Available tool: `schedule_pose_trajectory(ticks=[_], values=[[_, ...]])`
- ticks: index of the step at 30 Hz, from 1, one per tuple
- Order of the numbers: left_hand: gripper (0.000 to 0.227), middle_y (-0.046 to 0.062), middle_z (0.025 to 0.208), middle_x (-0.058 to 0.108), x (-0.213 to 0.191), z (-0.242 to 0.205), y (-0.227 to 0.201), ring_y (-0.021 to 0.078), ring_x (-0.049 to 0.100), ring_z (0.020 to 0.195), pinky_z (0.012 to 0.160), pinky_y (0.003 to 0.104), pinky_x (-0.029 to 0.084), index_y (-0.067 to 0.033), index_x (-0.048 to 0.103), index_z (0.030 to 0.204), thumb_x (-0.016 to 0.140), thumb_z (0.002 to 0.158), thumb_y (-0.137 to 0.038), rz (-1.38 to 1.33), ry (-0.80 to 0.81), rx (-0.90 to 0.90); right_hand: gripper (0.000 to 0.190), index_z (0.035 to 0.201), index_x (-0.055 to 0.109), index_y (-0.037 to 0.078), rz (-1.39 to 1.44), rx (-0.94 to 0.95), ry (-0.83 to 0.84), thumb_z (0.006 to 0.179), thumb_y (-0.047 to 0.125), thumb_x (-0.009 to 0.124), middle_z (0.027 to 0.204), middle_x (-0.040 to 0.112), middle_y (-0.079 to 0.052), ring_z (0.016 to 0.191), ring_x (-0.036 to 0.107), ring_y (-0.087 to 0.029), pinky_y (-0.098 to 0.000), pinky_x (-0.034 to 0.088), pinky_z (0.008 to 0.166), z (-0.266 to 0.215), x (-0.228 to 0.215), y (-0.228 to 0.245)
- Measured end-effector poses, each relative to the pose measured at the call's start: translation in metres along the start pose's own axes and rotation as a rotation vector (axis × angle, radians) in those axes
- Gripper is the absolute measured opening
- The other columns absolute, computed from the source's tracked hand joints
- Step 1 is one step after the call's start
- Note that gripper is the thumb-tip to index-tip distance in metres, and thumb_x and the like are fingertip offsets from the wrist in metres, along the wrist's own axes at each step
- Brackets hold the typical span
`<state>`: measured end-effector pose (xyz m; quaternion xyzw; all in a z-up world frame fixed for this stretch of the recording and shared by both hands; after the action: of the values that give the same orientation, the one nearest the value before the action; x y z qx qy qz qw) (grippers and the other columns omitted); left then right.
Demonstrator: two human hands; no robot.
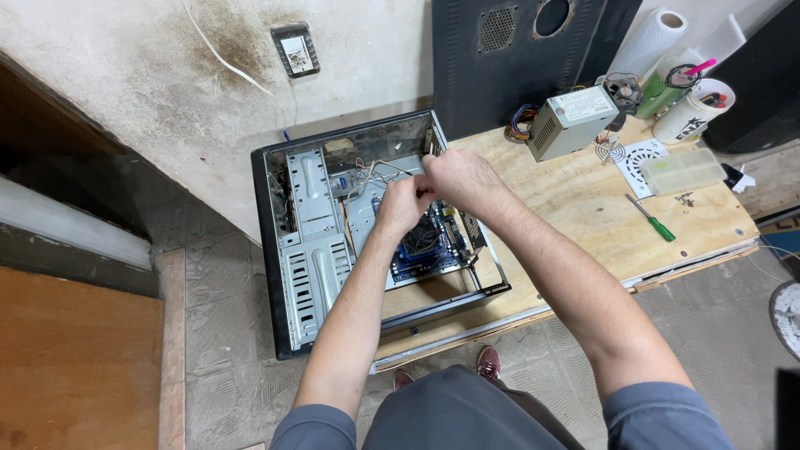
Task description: The person removes the side panel of a desktop computer case, then uses a screwdriver to unscrew and remove the power supply unit. They place the power supply on the table and continue to unscrew and detach components from the motherboard area.
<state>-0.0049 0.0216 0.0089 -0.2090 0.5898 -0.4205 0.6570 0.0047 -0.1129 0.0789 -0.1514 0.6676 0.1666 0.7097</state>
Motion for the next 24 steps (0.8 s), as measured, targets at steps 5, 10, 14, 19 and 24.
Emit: schedule_pose_trajectory(ticks=[5, 10, 14, 19, 24], values=[[0.012, 0.011, 0.103, 0.088, 0.011, 0.003, 0.014, 0.0437, 0.08, 0.11, 0.095, 0.054, 0.065, -0.0123, 0.086, 0.106, 0.083, 0.1, -0.022, -0.051, 0.129, 0.046, 0.005, 0.098, 0.08, 0.01, 0.027, -0.198, -0.003, 0.093, 0.008, 0.081, 0.101, 0.08, -0.014, 0.097, 0.083, -0.042, -0.0501, 0.07, 0.083, -0.017, -0.031, 0.022], [0.013, 0.012, 0.103, 0.088, -0.005, -0.008, -0.008, 0.0422, 0.081, 0.109, 0.096, 0.052, 0.065, -0.0123, 0.086, 0.108, 0.079, 0.104, -0.022, 0.03, 0.143, 0.006, 0.011, 0.103, 0.077, 0.01, 0.057, -0.192, -0.023, 0.095, 0.015, 0.083, 0.103, 0.078, -0.011, 0.101, 0.083, -0.04, -0.0487, 0.071, 0.085, -0.01, -0.023, 0.017], [0.025, 0.01, 0.103, 0.088, 0.027, 0.007, 0.035, 0.0351, 0.082, 0.113, 0.097, 0.051, 0.067, -0.0161, 0.088, 0.107, 0.083, 0.1, -0.039, 0.131, 0.137, -0.122, 0.033, 0.104, 0.069, 0.004, 0.017, 0.068, -0.014, 0.104, 0.036, 0.076, 0.088, 0.074, -0.019, 0.088, 0.083, -0.048, -0.061, 0.069, 0.074, -0.016, -0.033, 0.011], [0.02, 0.011, 0.102, 0.088, 0.006, -0.002, 0.007, 0.0401, 0.082, 0.109, 0.094, 0.053, 0.068, -0.016, 0.088, 0.108, 0.086, 0.098, -0.033, 0.127, 0.123, -0.035, 0.019, 0.107, 0.076, 0.008, 0.007, -0.014, -0.021, 0.101, 0.026, 0.077, 0.092, 0.078, -0.017, 0.089, 0.084, -0.046, -0.0574, 0.069, 0.074, -0.014, -0.013, 0.01], [0.025, 0.012, 0.102, 0.087, 0.003, -0.003, 0.008, 0.039, 0.082, 0.108, 0.091, 0.051, 0.069, -0.0151, 0.086, 0.109, 0.088, 0.097, -0.037, 0.117, 0.129, -0.035, 0.005, 0.101, 0.081, 0.014, 0.024, -0.198, -0.007, 0.097, 0.011, 0.079, 0.104, 0.076, -0.009, 0.097, 0.084, -0.039, -0.0473, 0.07, 0.083, -0.026, -0.042, 0.032]])
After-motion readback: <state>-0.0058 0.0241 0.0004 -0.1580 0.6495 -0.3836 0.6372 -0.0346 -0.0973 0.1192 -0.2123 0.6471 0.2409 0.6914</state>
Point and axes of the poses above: each hand's wrist, its own z-axis towards the middle knuckle, its own x-axis out of the palm, y = z × x, the point moved 5 cm from there along z, towards the middle knuckle
